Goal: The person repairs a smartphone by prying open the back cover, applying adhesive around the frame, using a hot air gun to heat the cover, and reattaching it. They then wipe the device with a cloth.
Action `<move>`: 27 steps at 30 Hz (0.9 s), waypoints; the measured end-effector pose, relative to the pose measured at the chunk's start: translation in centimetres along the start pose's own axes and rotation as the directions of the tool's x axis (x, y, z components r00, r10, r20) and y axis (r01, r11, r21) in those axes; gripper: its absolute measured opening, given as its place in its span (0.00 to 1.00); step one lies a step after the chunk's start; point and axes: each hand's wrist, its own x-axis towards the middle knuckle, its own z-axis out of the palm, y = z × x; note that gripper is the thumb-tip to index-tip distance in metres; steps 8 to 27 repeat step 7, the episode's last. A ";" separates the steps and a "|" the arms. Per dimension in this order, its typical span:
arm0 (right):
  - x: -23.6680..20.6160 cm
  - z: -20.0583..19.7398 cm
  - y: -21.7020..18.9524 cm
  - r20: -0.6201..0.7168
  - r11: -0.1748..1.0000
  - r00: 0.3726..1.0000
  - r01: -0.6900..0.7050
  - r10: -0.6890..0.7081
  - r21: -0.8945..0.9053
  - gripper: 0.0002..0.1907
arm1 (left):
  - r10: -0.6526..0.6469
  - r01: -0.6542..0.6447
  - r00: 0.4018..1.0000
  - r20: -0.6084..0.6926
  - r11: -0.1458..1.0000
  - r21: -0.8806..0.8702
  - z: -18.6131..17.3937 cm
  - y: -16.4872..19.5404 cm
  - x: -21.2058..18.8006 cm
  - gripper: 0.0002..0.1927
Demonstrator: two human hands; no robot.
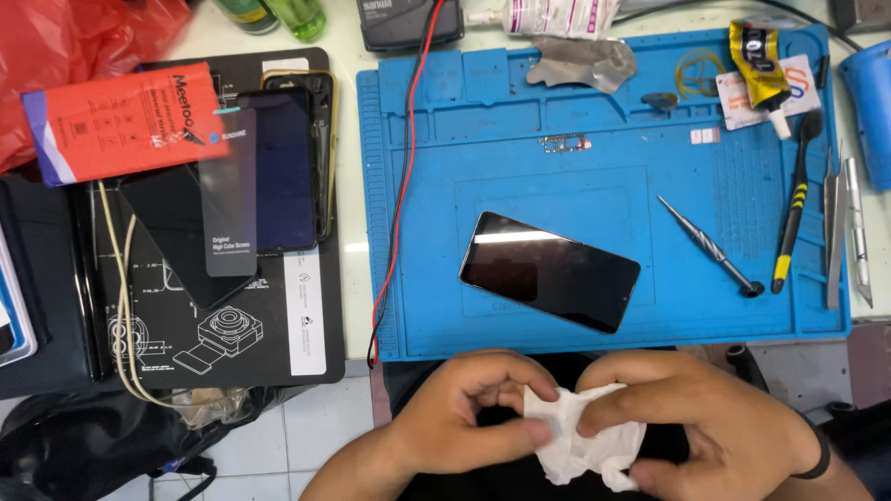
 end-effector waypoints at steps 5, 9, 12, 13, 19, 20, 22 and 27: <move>-0.9 3.5 3.0 -0.324 0.939 0.887 -0.344 0.328 0.009 0.21 | 0.224 -0.199 0.972 -0.066 0.944 0.264 1.5 -0.5 1.2 0.05; -2.0 4.3 4.5 -0.252 0.827 0.806 -0.441 0.536 0.348 0.42 | 0.375 -0.314 0.926 -0.047 0.832 0.457 1.3 -0.5 1.1 0.05; -2.0 4.3 4.5 -0.252 0.827 0.806 -0.441 0.536 0.348 0.42 | 0.375 -0.314 0.926 -0.047 0.832 0.457 1.3 -0.5 1.1 0.05; -2.0 4.3 4.5 -0.252 0.827 0.806 -0.441 0.536 0.348 0.42 | 0.375 -0.314 0.926 -0.047 0.832 0.457 1.3 -0.5 1.1 0.05; -2.0 4.3 4.5 -0.252 0.827 0.806 -0.441 0.536 0.348 0.42 | 0.375 -0.314 0.926 -0.047 0.832 0.457 1.3 -0.5 1.1 0.05; -2.0 4.3 4.5 -0.252 0.827 0.806 -0.441 0.536 0.348 0.42 | 0.375 -0.314 0.926 -0.047 0.832 0.457 1.3 -0.5 1.1 0.05; -2.0 4.3 4.5 -0.252 0.827 0.806 -0.441 0.536 0.348 0.42 | 0.375 -0.314 0.926 -0.047 0.832 0.457 1.3 -0.5 1.1 0.05; -2.0 4.3 4.5 -0.252 0.827 0.806 -0.441 0.536 0.348 0.42 | 0.375 -0.314 0.926 -0.047 0.832 0.457 1.3 -0.5 1.1 0.05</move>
